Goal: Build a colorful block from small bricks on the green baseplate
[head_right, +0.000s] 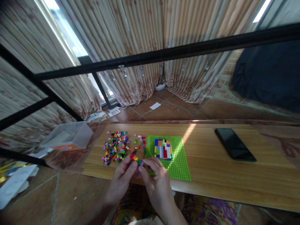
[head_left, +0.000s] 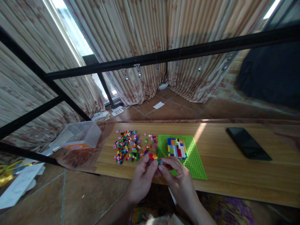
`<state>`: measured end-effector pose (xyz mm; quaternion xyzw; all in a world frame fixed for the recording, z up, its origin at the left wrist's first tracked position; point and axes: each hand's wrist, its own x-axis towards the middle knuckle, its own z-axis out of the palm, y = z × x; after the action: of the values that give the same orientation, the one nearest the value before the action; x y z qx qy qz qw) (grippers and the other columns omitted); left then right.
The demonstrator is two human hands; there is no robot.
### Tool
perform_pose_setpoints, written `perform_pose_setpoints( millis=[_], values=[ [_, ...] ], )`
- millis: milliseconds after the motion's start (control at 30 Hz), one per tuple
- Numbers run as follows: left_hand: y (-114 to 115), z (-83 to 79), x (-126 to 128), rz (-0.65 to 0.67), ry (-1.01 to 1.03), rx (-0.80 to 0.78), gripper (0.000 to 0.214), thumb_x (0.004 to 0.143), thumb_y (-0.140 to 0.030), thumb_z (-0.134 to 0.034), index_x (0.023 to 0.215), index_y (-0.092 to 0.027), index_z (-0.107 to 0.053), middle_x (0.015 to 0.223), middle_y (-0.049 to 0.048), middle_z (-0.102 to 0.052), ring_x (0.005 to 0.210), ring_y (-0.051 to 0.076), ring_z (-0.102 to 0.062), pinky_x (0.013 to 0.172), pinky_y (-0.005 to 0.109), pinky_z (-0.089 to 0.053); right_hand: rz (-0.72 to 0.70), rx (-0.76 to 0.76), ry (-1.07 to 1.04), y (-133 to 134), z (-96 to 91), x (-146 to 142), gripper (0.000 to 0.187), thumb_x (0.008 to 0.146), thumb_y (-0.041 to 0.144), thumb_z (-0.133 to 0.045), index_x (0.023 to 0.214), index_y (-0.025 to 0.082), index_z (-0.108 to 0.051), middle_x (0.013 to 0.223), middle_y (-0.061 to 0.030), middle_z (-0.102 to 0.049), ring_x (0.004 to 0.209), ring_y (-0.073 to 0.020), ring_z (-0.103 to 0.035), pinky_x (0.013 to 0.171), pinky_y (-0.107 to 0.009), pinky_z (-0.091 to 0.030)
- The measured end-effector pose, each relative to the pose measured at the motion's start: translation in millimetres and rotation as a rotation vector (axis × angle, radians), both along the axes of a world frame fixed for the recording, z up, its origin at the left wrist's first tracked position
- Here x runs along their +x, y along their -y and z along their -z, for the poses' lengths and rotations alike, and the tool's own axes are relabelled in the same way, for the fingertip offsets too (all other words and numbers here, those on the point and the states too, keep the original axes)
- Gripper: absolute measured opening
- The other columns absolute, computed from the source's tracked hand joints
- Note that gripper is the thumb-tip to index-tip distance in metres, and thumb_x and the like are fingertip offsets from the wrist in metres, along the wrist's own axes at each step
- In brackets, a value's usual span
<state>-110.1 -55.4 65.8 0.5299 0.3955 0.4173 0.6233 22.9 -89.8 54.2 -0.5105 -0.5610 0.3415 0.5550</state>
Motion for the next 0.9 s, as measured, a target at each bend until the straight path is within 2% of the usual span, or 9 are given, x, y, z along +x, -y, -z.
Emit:
perform_pose_setpoints(
  millis=[200,400,567,667,800,900],
  values=[
    [-1.7,6.2,6.0,-0.010,-0.020,-0.031,0.024,0.086,-0.039,-0.059,0.079,-0.017,-0.052,0.072,-0.0035,-0.052,0.064,0.009,-0.050,0.060,0.019,-0.046,0.004,-0.057,0.051,2.1,7.7,6.1,0.019,0.087,0.029,-0.059,0.104,0.022,-0.065,0.087,-0.0041,-0.064,0.074,-0.0151,-0.062,0.067,-0.026,-0.050],
    [-0.2,11.8,11.5,-0.001,-0.070,0.006,0.027,0.085,-0.040,-0.059,0.074,-0.017,-0.052,0.065,-0.0044,-0.048,0.058,0.008,-0.046,0.055,0.018,-0.042,0.001,-0.153,0.006,6.5,11.3,11.1,0.016,0.085,0.032,-0.060,0.090,0.022,-0.071,0.080,-0.0040,-0.066,0.075,-0.0165,-0.063,0.069,-0.027,-0.050],
    [-7.3,25.1,12.9,-0.034,-0.085,-0.047,0.029,0.086,-0.045,-0.056,0.078,-0.018,-0.050,0.065,-0.0043,-0.048,0.057,0.009,-0.047,0.054,0.019,-0.041,0.162,-0.217,-0.124,4.7,19.4,34.5,0.023,0.079,0.039,-0.066,0.091,0.021,-0.072,0.090,-0.0067,-0.071,0.081,-0.0194,-0.065,0.071,-0.030,-0.053],
    [-12.1,40.9,3.9,-0.070,-0.244,0.066,0.028,0.089,-0.043,-0.051,0.077,-0.018,-0.049,0.065,-0.0040,-0.047,0.061,0.010,-0.049,0.057,0.021,-0.040,0.282,-0.190,-0.074,-6.8,25.5,65.9,0.030,0.079,0.041,-0.064,0.100,0.021,-0.071,0.095,-0.0077,-0.071,0.083,-0.0204,-0.065,0.072,-0.032,-0.053],
    [-16.6,63.0,-16.1,-0.049,-0.565,0.300,0.025,0.092,-0.036,-0.047,0.074,-0.019,-0.050,0.065,-0.0032,-0.048,0.062,0.011,-0.048,0.059,0.022,-0.037,0.324,-0.169,0.170,-34.1,29.6,106.0,0.032,0.079,0.042,-0.062,0.098,0.019,-0.071,0.090,-0.0075,-0.070,0.079,-0.0203,-0.065,0.071,-0.032,-0.052],
    [-18.2,73.9,-25.9,-0.057,-0.675,0.404,0.017,0.092,-0.031,-0.048,0.080,-0.019,-0.053,0.070,-0.0025,-0.054,0.067,0.012,-0.053,0.065,0.023,-0.040,0.309,-0.173,0.342,-55.2,29.9,120.8,0.031,0.080,0.043,-0.058,0.094,0.019,-0.071,0.086,-0.0064,-0.069,0.073,-0.0192,-0.063,0.069,-0.032,-0.051]
  ],
)
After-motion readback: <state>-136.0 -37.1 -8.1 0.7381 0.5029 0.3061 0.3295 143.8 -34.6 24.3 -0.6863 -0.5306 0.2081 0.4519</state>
